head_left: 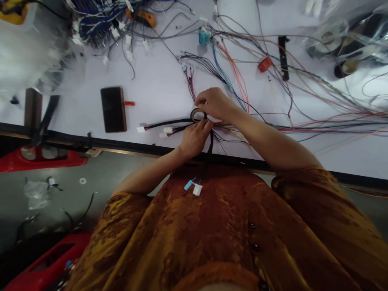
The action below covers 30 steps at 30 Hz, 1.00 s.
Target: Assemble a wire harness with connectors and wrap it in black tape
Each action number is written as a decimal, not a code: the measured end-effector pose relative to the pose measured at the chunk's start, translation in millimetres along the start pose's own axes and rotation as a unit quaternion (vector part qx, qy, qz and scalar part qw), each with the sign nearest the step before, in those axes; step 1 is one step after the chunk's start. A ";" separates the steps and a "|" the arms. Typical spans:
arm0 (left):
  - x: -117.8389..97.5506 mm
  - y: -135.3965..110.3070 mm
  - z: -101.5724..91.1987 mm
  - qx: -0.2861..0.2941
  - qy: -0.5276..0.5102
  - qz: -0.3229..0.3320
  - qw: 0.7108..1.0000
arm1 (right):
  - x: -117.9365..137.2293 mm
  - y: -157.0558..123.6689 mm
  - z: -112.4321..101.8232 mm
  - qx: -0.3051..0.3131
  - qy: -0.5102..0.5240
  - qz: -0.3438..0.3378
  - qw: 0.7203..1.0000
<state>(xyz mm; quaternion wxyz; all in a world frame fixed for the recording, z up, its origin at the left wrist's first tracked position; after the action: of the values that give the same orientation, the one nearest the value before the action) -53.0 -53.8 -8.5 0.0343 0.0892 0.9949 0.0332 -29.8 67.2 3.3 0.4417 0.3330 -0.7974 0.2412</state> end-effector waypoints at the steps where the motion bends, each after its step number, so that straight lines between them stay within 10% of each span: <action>1: 1.3 -1.5 0.1 -0.015 -0.015 0.001 1.000 | -5.8 2.2 -2.3 -0.004 0.018 0.026 0.999; 5: 3.5 -7.0 -1.2 -0.059 -0.053 0.025 0.997 | -36.2 4.0 -12.0 -0.055 0.067 0.108 0.990; 13: 5.9 -13.8 6.4 -0.062 -0.110 0.066 0.990 | -24.4 16.3 9.2 -0.009 0.040 0.016 0.999; 22: 48.1 -3.1 2.7 -0.159 -0.323 -0.101 0.927 | -31.0 -46.9 -21.1 -0.096 0.037 0.006 0.995; 30: 54.9 6.5 14.0 -0.119 -0.429 -0.153 0.882 | -14.6 -71.4 5.6 -0.028 -0.125 -0.027 0.991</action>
<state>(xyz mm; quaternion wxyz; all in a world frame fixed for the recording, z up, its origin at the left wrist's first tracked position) -104.7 -36.7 -25.4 0.4726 -0.0638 0.8728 0.1039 25.9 20.9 -5.6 0.3543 0.3695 -0.8435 0.1627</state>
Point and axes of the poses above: each hand's wrist, its own y-axis towards the middle knuckle, its own z-axis out of the palm, x = y × z, the point moved 8 cm from there along y, towards the middle knuckle, and after that the axes turned 11 degrees about y, right-handed, at the moved point
